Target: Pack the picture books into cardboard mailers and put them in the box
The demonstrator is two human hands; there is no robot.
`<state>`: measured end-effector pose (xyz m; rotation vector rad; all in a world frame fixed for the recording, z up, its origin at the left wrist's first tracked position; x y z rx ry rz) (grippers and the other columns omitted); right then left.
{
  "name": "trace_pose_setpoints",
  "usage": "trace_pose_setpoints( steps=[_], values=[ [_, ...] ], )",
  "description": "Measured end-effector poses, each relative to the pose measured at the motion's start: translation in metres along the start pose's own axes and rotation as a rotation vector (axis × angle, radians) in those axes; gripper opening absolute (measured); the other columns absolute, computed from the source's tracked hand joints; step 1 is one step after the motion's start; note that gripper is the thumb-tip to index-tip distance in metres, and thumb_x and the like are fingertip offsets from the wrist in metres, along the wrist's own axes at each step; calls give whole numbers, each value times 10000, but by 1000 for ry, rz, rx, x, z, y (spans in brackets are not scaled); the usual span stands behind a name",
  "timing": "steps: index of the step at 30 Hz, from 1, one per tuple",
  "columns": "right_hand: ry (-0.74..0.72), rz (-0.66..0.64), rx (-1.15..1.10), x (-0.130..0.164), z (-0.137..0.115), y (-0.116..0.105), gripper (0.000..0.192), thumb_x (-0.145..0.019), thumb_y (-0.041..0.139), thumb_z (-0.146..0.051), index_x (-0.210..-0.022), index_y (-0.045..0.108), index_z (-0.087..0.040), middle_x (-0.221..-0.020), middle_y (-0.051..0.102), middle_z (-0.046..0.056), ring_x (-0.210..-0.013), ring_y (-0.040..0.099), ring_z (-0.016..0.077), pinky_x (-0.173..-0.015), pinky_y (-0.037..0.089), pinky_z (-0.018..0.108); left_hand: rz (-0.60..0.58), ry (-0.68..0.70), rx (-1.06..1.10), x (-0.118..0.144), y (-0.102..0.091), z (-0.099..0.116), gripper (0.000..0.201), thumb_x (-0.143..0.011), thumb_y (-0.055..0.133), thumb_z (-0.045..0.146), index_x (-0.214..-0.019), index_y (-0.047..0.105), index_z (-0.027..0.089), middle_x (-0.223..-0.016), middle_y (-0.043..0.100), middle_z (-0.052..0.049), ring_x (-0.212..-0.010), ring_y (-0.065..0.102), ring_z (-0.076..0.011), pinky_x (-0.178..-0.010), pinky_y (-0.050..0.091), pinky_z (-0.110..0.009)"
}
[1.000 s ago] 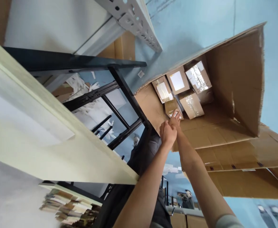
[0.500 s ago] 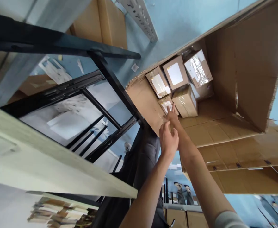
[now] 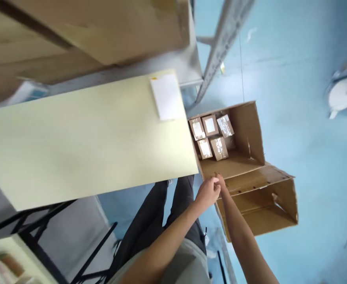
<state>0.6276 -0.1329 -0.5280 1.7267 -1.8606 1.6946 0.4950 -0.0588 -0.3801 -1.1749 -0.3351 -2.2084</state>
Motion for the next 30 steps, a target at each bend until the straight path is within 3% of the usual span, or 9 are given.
trace_pose_setpoints(
  steps=[3,6,9,12,14,16,20,25,30],
  values=[
    [25,86,118,32,-44,-47,385,-1002,727,-364,-1323,790,-160,-1156,827,202,-1125,817,354,-1016,662,454,-8,121,196,59,-38,-1,255,-1032,631,137,-1206,805,205,-1354,846,-139,-1308,806,-286,-1183,621,-432],
    [-62,226,190,68,-108,-95,521,-1010,576,-457,-1325,775,-92,-1263,809,296,-1260,788,424,-1131,615,580,91,261,383,126,-95,-18,246,-1012,619,103,-1145,808,188,-1312,861,-136,-1257,825,-256,-1152,634,-404],
    [-272,382,186,109,-191,-130,687,-992,490,-624,-1324,772,-92,-1346,778,338,-1306,767,471,-1151,594,658,261,377,543,199,-164,-55,199,-992,646,113,-1082,808,188,-1278,870,-135,-1246,826,-253,-1161,627,-416],
    [-543,443,177,154,-287,-126,781,-967,467,-771,-1333,782,-158,-1384,776,307,-1320,760,481,-1136,602,669,443,463,711,276,-232,-110,120,-982,717,205,-1054,814,204,-1271,872,-132,-1267,816,-271,-1195,607,-443],
    [-682,413,184,185,-351,-99,811,-973,463,-799,-1365,772,-160,-1392,775,301,-1313,763,477,-1125,607,671,572,488,817,330,-271,-158,118,-968,746,260,-1048,818,211,-1273,870,-135,-1279,808,-284,-1214,591,-461],
    [-795,337,201,218,-413,-56,842,-982,460,-804,-1394,756,-133,-1390,774,307,-1293,772,465,-1122,610,666,722,490,928,383,-302,-213,135,-957,756,294,-1045,820,215,-1277,867,-140,-1274,801,-295,-1220,581,-473],
    [-1051,124,268,292,-527,54,830,-1006,472,-795,-1416,743,-126,-1416,772,288,-1282,777,422,-1147,603,637,1065,437,1186,484,-334,-336,218,-939,794,412,-1057,818,230,-1278,859,-129,-1241,793,-317,-1183,588,-499],
    [-1334,-199,401,385,-635,192,724,-1053,525,-708,-1460,731,-146,-1489,764,251,-1340,762,382,-1191,591,600,1453,344,1512,577,-324,-473,368,-873,841,526,-1066,801,215,-1241,858,-130,-1197,798,-321,-1167,584,-516],
    [-1499,-560,544,466,-699,326,616,-1067,569,-613,-1456,740,-167,-1499,773,218,-1361,760,354,-1210,587,561,1673,256,1688,629,-296,-550,436,-830,846,505,-1137,777,203,-1331,846,-142,-1240,784,-311,-1176,569,-473]
  ],
)
Point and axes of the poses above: each hand's wrist, its own x-axis away from the middle knuckle, its own y-axis out of the palm, z = x × y, the point moved 6 cm from there along -x, towards the middle knuckle
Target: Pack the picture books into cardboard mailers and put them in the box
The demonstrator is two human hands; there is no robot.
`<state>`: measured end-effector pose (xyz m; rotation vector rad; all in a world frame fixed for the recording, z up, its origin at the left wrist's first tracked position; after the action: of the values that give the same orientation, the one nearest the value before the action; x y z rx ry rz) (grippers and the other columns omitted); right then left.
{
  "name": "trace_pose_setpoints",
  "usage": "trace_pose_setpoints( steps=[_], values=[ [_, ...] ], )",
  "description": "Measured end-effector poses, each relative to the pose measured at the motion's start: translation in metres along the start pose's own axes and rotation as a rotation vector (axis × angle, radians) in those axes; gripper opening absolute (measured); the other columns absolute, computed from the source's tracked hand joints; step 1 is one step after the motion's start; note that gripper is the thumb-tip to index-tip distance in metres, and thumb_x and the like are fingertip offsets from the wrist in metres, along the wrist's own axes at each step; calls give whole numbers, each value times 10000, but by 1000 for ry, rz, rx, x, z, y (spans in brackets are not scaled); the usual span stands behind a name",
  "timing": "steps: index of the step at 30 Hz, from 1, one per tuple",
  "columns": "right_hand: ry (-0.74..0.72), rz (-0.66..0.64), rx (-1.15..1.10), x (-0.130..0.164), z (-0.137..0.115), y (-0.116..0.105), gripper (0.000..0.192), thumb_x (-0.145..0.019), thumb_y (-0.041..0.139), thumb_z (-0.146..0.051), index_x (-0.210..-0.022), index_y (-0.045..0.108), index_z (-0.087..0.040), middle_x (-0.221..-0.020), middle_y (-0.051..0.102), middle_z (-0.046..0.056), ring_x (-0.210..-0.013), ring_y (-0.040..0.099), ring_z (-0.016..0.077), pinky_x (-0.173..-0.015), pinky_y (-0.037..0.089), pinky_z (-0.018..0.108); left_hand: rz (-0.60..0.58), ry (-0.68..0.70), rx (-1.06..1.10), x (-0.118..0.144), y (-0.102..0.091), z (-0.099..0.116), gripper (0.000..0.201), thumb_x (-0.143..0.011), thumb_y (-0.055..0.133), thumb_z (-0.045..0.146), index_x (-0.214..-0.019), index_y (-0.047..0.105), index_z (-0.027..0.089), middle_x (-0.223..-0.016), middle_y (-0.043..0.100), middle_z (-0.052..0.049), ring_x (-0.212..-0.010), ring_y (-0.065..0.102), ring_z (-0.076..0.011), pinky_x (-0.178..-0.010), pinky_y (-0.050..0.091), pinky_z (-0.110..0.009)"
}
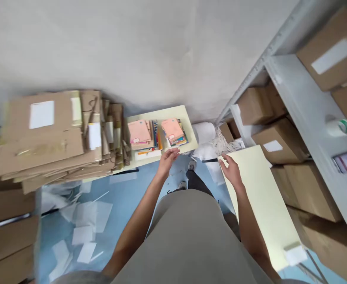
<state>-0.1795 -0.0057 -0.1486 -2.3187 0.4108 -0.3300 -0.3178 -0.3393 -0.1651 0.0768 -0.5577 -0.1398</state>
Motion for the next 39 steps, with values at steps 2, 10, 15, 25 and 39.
trace_pose_setpoints(
  steps=[2,10,15,25,39],
  values=[
    [-83,-101,-26,-45,-31,30,577,-1064,582,-570,-1445,744,-169,-1483,782,212,-1356,761,350,-1207,590,556,81,18,7,-9,-23,11,424,-847,813,475,-1171,767,207,-1367,833,-144,-1250,782,-305,-1162,570,-459],
    [-337,-517,-121,-154,-162,154,382,-1082,639,-403,-1398,786,-248,-1393,838,119,-1296,800,300,-1172,618,462,501,142,-250,-60,-114,52,278,-943,671,281,-1200,709,180,-1375,777,-178,-1300,737,-329,-1167,567,-481],
    [-308,-767,-210,-174,-211,234,293,-1063,731,-298,-1343,800,-248,-1318,868,104,-1196,845,260,-1104,653,409,713,154,-599,-95,-156,60,428,-997,675,227,-1392,579,95,-1608,609,-261,-1565,534,-388,-1357,379,-510],
    [-85,-756,-116,-187,-237,329,255,-1057,722,-243,-1298,786,-191,-1226,878,124,-1168,847,258,-1084,640,390,607,81,-758,-125,-186,41,499,-955,709,232,-1424,604,98,-1566,610,-282,-1499,555,-411,-1324,408,-516],
    [151,-435,-145,-154,-213,333,53,-924,746,-162,-923,775,-206,-1008,879,90,-999,842,283,-947,660,387,327,357,-772,-125,-166,30,629,-946,606,108,-1574,609,133,-1510,662,-242,-1463,584,-429,-1284,473,-605]
  ],
)
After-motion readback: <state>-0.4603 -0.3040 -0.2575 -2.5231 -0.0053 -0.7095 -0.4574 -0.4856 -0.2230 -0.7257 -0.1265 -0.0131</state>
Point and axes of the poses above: each hand's wrist, its own x-axis away from the middle knuckle, its own y-axis out of the palm, z = x × y, the point moved 6 cm from there along -x, towards the middle knuckle
